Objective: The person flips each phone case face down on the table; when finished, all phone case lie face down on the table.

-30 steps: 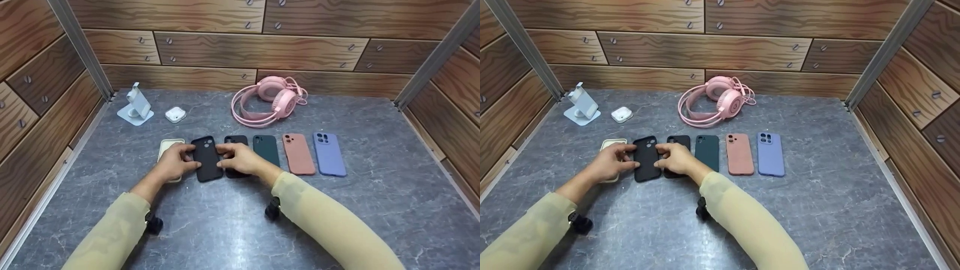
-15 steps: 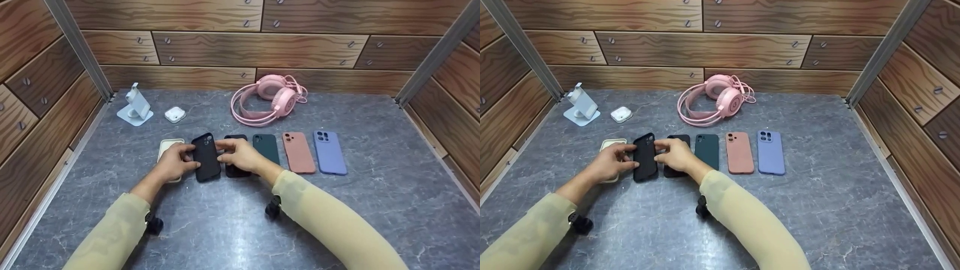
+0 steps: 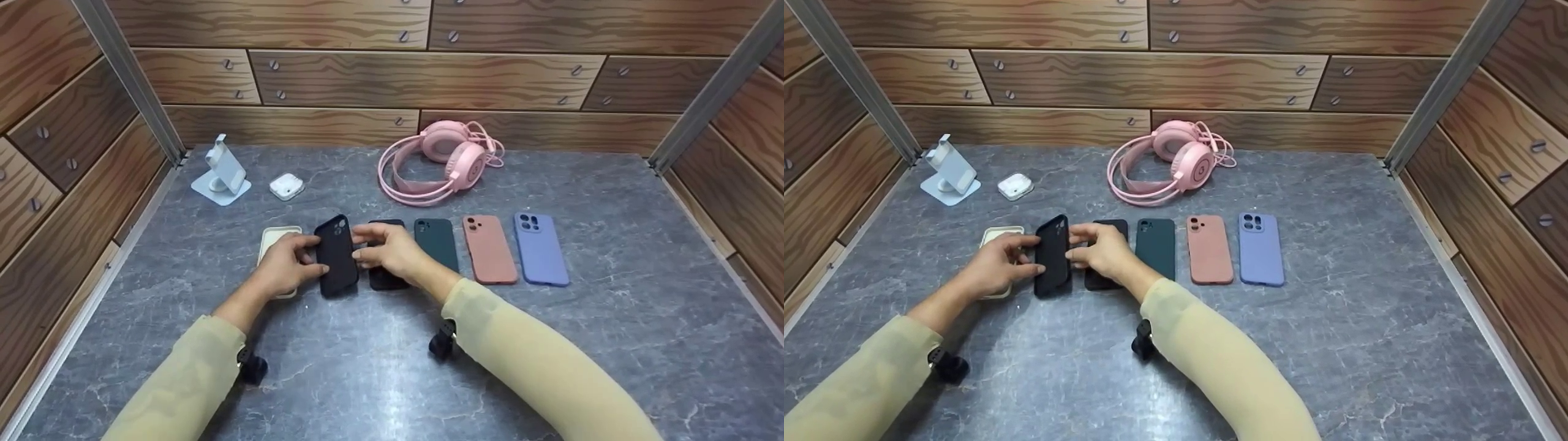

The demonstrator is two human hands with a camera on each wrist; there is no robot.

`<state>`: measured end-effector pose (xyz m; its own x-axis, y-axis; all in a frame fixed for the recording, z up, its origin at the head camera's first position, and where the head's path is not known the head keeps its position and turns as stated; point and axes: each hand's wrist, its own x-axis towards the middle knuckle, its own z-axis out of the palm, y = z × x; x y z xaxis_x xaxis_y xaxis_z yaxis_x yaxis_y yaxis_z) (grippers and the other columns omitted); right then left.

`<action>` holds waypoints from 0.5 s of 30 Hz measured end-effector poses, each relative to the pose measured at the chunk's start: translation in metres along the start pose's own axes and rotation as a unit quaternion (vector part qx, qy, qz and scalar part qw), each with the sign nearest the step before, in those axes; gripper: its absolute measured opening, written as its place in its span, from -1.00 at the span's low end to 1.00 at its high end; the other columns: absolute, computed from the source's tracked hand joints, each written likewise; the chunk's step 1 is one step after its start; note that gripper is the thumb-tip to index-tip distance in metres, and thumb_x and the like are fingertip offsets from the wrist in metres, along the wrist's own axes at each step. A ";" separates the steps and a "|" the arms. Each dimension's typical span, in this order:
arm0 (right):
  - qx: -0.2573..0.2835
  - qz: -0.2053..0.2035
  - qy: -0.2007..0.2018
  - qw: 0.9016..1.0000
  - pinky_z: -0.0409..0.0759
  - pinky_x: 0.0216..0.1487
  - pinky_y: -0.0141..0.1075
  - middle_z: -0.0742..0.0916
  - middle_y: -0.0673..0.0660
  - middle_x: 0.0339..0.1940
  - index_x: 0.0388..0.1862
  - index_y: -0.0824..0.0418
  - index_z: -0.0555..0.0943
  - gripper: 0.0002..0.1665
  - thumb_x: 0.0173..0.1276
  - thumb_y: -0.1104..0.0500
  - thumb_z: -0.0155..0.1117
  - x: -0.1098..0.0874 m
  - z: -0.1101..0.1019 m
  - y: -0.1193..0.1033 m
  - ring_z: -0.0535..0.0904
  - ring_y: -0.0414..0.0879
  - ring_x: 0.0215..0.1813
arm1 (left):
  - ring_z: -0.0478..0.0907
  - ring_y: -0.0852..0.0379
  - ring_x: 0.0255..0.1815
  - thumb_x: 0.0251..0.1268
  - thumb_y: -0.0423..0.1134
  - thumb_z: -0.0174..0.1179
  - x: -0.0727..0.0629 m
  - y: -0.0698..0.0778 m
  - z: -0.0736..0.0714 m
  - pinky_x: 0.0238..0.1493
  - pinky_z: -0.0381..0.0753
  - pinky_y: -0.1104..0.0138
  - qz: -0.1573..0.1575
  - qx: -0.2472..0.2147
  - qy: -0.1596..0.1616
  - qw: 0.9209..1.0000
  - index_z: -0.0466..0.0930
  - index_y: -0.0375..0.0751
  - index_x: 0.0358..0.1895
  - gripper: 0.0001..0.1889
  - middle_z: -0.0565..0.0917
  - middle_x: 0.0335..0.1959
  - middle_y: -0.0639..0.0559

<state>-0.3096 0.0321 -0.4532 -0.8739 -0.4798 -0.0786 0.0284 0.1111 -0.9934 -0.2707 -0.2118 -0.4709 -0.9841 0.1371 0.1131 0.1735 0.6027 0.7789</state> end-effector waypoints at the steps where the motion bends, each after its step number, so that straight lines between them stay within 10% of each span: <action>1: 0.002 0.002 0.001 1.000 0.77 -0.08 -0.24 0.73 0.35 0.20 0.43 0.42 0.55 -0.36 0.36 0.48 0.42 0.000 0.000 0.000 0.73 -0.07 -0.08 | 0.62 -0.01 -0.21 0.17 -0.35 0.56 0.000 0.001 0.000 -0.11 0.56 0.28 0.000 -0.001 -0.001 1.000 0.60 -0.51 0.30 -0.37 0.60 -0.15 -0.20; 15: 0.005 0.008 -0.002 1.000 0.72 -0.18 -0.30 0.75 0.35 0.18 0.47 0.40 0.52 -0.34 0.40 0.46 0.39 0.000 -0.001 0.002 0.76 -0.08 -0.16 | 0.67 -0.04 -0.14 0.23 -0.41 0.51 -0.001 0.019 -0.006 -0.15 0.64 0.32 -0.042 -0.066 -0.014 0.997 0.52 -0.51 0.39 -0.35 0.66 0.21 -0.35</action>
<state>-0.3095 0.0333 -0.4553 -0.8714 -0.4813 -0.0951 0.0477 0.1098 -0.9928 -0.2665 -0.2055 -0.4529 -0.9931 0.1135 0.0289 0.0827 0.5048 0.8593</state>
